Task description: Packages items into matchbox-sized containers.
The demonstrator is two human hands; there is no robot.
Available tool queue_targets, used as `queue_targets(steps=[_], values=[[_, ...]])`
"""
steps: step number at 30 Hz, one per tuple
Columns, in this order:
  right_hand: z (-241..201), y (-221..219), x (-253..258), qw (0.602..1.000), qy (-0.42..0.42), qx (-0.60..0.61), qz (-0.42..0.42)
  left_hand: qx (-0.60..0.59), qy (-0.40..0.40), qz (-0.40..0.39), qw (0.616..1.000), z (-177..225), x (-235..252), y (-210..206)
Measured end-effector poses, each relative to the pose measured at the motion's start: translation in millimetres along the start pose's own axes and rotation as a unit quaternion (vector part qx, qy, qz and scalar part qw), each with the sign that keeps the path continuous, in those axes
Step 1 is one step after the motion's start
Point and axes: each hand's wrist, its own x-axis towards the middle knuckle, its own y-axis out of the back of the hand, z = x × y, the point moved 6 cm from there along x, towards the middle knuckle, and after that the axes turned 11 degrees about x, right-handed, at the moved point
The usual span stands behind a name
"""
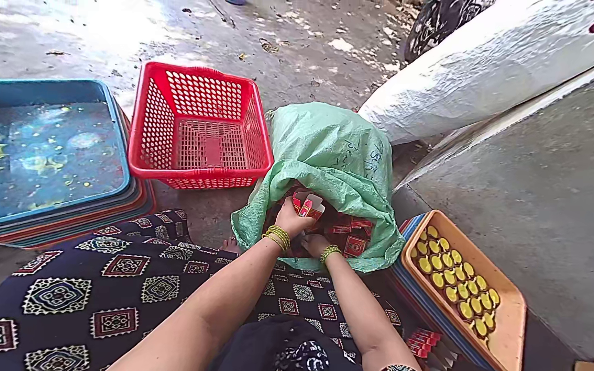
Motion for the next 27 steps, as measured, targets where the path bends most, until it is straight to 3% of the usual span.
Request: queue_targets(steps=[3, 6, 8, 10, 12, 15, 18, 22, 25, 27], values=[[-3.2, 54.2, -58.4, 0.994, -0.008, 0.002, 0.106, -0.029, -0.015, -0.003, 0.999, 4.7, 0.5, 1.1], [11.7, 97.3, -135.1, 0.952, 0.063, 0.098, 0.282, -0.076, -0.040, -0.032, 0.996, 10.1, -0.3, -7.7], [27.7, 107.2, -180.0, 0.886, 0.171, 0.246, 0.354, -0.094, -0.054, -0.066, 0.992, 13.7, -3.6, -16.3], [34.5, 100.9, -211.3, 0.782, 0.281, 0.440, 0.342, -0.103, -0.066, -0.126, 0.984, 19.2, -13.4, -30.2], [31.0, 88.7, -228.6, 0.733, 0.320, 0.500, 0.333, -0.112, -0.077, -0.211, 0.968, 27.9, -30.9, -46.3], [29.4, 73.2, -241.3, 0.754, 0.281, 0.432, 0.408, -0.190, -0.088, -0.325, 0.922, 42.9, -62.9, -68.2], [30.9, 64.0, -259.1, 0.738, 0.270, 0.417, 0.457, -0.217, -0.095, -0.399, 0.886, 50.7, -86.9, -78.5], [22.0, 52.7, -290.2, 0.721, 0.299, 0.384, 0.493, -0.144, -0.162, -0.402, 0.890, 70.0, -119.2, -83.9], [28.0, 40.1, -315.4, 0.670, 0.332, 0.391, 0.537, -0.161, -0.228, -0.375, 0.884, 82.7, -144.7, -91.1], [37.0, 27.7, -330.7, 0.664, 0.327, 0.422, 0.524, -0.178, -0.274, -0.378, 0.866, 92.2, -170.2, -95.9]])
